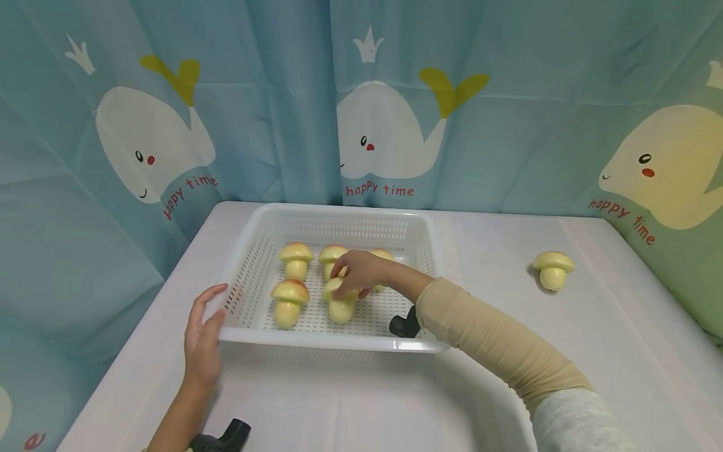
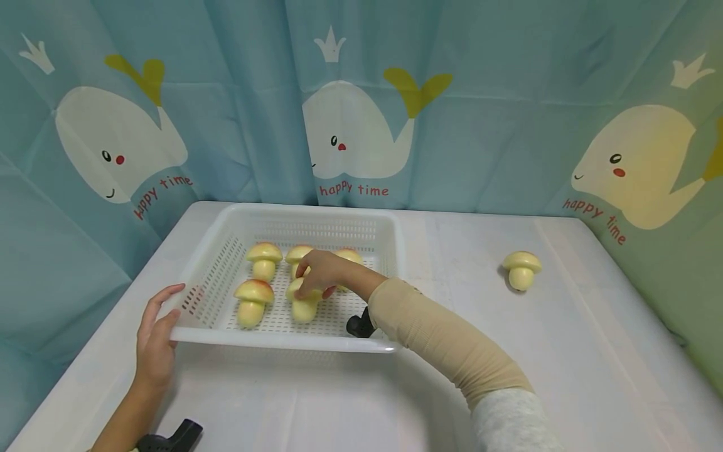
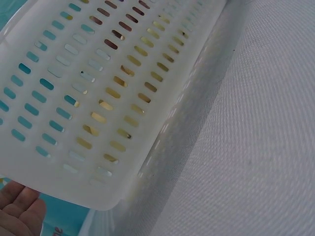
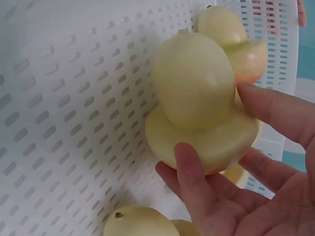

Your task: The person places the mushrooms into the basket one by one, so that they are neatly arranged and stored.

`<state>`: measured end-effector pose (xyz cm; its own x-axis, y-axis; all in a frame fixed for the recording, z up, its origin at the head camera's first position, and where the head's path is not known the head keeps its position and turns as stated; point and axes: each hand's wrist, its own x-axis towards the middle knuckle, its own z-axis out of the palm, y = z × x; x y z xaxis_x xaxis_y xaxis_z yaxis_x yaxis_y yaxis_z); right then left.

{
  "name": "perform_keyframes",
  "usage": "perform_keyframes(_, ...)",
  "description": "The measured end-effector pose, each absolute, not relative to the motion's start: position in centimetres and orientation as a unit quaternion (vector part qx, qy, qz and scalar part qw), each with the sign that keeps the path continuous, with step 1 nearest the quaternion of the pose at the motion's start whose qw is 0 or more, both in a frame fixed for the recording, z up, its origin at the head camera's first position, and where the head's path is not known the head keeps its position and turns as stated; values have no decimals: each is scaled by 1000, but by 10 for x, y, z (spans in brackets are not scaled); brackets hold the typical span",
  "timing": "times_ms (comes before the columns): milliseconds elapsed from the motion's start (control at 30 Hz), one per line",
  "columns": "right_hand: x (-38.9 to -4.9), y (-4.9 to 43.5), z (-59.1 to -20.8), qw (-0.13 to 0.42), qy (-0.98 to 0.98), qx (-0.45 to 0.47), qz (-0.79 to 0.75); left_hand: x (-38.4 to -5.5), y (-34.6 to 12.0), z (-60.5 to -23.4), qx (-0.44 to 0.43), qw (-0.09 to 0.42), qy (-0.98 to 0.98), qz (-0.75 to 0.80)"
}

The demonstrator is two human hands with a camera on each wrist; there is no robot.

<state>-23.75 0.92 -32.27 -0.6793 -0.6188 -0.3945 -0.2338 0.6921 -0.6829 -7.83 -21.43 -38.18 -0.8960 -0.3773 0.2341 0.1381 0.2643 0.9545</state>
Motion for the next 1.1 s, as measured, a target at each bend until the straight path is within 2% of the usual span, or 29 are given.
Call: perform_keyframes(1100, -236, 13, -318, 353, 846, -273, -293, -78, -214, -382, 81, 211, -763, -606)
